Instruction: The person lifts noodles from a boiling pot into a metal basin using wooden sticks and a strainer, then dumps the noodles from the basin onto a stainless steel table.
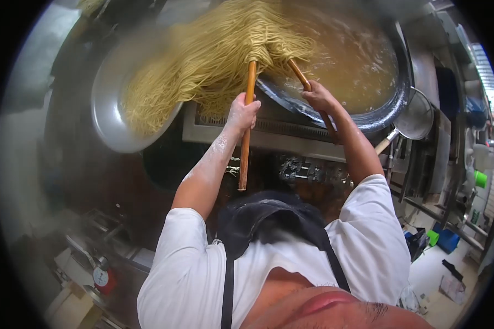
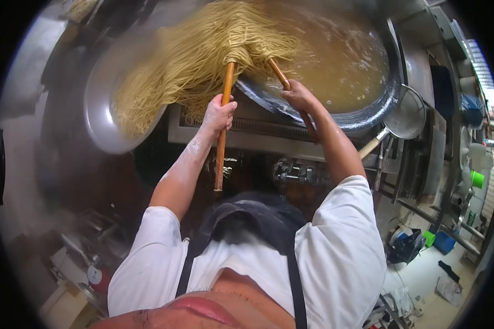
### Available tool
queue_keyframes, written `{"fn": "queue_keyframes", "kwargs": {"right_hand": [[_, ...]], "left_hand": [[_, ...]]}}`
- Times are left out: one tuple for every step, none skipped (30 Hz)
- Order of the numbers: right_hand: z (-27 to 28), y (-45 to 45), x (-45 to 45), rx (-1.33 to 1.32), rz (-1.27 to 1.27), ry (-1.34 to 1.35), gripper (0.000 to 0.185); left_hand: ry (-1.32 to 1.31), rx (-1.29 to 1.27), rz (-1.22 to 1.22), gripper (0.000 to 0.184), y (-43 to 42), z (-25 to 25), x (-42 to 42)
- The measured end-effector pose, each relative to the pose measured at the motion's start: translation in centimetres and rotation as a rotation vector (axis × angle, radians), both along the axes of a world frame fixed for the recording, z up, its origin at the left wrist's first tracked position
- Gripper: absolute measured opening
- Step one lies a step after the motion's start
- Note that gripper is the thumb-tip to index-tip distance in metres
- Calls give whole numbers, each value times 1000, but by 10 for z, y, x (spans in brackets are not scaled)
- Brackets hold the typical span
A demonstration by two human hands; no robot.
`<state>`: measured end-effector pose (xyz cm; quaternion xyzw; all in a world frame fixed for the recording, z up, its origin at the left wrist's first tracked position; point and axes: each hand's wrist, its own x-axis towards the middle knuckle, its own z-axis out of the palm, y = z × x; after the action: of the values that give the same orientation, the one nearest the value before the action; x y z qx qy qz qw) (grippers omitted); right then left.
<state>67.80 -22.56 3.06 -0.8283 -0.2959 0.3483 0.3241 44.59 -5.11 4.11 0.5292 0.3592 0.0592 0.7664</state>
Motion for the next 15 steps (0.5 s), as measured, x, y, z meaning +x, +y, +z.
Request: {"fn": "queue_keyframes", "kwargs": {"right_hand": [[16, 16, -16, 5, -8, 43, 23], [32, 33, -34, 10, -15, 85, 22], [47, 51, -52, 14, -19, 126, 22], [58, 69, -69, 34, 10, 126, 22], [67, 88, -85, 53, 37, 129, 22], [77, 110, -97, 76, 64, 131, 23], [90, 135, -111, 58, 102, 85, 23], [100, 159, -128, 35, 134, 43, 24], [110, 182, -145, 13, 162, 1, 25], [118, 207, -164, 39, 175, -90, 26], [126, 232, -184, 66, 188, -175, 27], [140, 255, -204, 22, 247, -193, 25], [149, 278, -220, -21, 304, -210, 25], [126, 316, -225, 35, 780, -788, 25], [103, 349, -233, 94, 1242, -1378, 25]], "left_hand": [[-25, -2, 22, 27, 7, 10, -10], [-51, -2, 44, 27, 15, 21, -21], [-75, 0, 66, 25, 26, 32, -33], [-103, -9, 92, 22, 39, 48, -45], [-117, -38, 119, 22, 53, 64, -60], [-133, -64, 146, 22, 69, 80, -72], [-150, -41, 168, 20, 88, 90, -83], [-161, -24, 185, 18, 105, 96, -97], [-184, -41, 233, 15, 125, 103, -111], [-236, -56, 244, 14, 144, 111, -126], [-249, -35, 272, 14, 162, 118, -141], [-259, -14, 299, 14, 179, 123, -157], [-261, -35, 324, 13, 197, 120, -171], [-267, -52, 344, 13, 218, 116, -185], [-275, -70, 363, 12, 234, 111, -199]]}}
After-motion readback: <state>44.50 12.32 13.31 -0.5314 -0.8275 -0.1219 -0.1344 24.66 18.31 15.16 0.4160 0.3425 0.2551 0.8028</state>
